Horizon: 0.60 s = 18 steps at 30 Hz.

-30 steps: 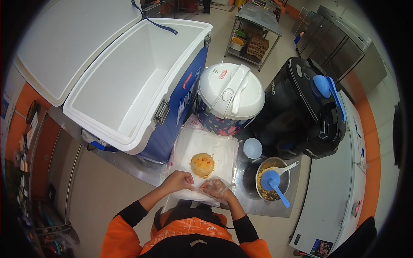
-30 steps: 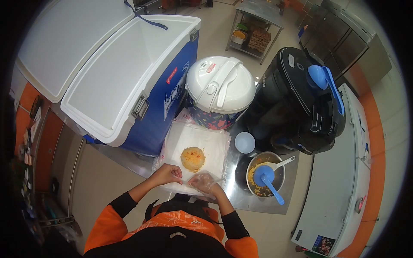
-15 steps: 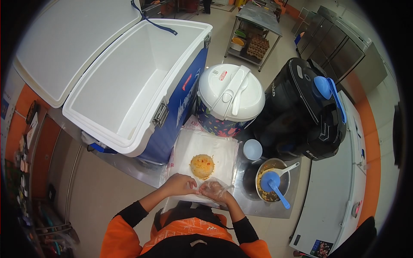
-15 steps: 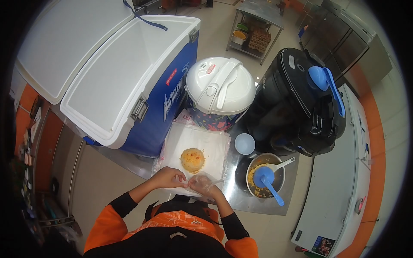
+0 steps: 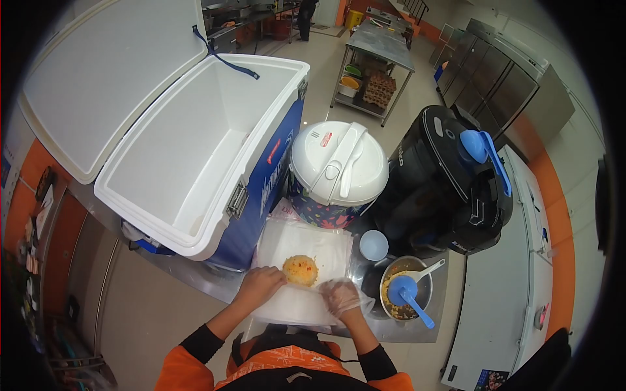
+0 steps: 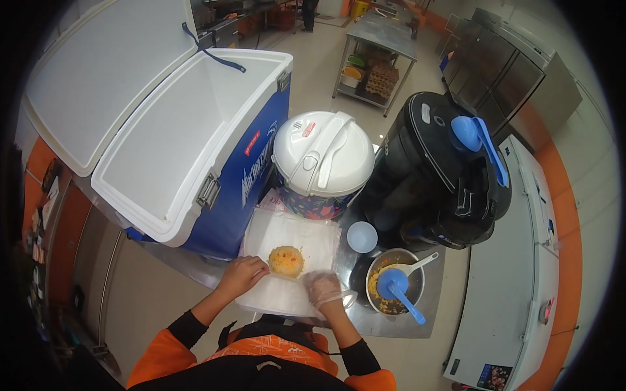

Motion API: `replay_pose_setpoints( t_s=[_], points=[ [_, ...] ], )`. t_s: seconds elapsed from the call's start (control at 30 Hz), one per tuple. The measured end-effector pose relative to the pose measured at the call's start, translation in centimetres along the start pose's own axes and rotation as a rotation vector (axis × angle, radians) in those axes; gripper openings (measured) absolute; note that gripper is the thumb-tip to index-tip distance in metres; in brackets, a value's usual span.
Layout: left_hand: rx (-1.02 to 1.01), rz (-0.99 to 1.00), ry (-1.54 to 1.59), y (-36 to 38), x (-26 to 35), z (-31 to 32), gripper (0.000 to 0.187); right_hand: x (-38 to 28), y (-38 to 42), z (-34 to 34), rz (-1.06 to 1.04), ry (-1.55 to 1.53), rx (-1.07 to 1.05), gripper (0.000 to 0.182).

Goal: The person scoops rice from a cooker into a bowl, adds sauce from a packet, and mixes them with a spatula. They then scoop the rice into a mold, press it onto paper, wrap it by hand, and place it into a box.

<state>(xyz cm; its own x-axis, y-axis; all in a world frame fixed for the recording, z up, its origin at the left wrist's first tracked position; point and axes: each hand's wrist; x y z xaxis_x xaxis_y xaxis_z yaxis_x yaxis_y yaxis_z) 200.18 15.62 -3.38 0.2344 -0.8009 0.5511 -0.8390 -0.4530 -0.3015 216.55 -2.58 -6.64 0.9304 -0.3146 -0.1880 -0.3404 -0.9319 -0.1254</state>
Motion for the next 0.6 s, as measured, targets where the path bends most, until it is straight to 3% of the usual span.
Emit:
replay_pose_setpoints(
  t_s=[0.1,0.23,0.33,0.5,0.57,0.6],
  points=[
    [0.141,-0.052,0.028,-1.2,-1.5,1.6,0.01,2.1,-2.1,-0.3,0.091,-0.132,0.151,0.029],
    [0.199,-0.086,0.031,-2.5,-3.1,3.7,0.011,4.4,-4.0,4.4,0.197,-0.263,0.19,0.031],
    [0.229,-0.123,0.028,-2.5,-3.6,5.1,0.013,3.9,-4.5,4.5,0.251,-0.106,0.135,0.029],
    [0.258,-0.229,0.035,-2.2,-4.1,6.4,0.029,2.2,-5.0,4.2,0.439,-0.145,0.161,0.028],
    [0.281,-0.126,-0.063,-2.3,-3.9,6.1,0.033,1.6,-4.9,4.1,0.507,-0.184,0.152,0.025],
    [0.304,-0.02,-0.16,-2.4,-3.8,5.9,0.036,1.4,-4.6,4.6,0.479,-0.194,0.46,0.022]
  ],
)
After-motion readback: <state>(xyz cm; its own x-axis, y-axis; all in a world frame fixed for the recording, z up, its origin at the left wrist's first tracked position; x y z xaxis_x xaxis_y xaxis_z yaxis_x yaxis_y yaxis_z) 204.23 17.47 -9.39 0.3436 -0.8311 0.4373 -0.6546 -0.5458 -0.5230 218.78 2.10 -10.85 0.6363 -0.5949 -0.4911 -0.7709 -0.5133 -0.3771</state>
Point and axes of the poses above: each hand's wrist, its own y-axis away from the middle knuckle, its own z-axis out of the palm, x = y × z, and after that the axes turned 12 degrees about x, right-handed
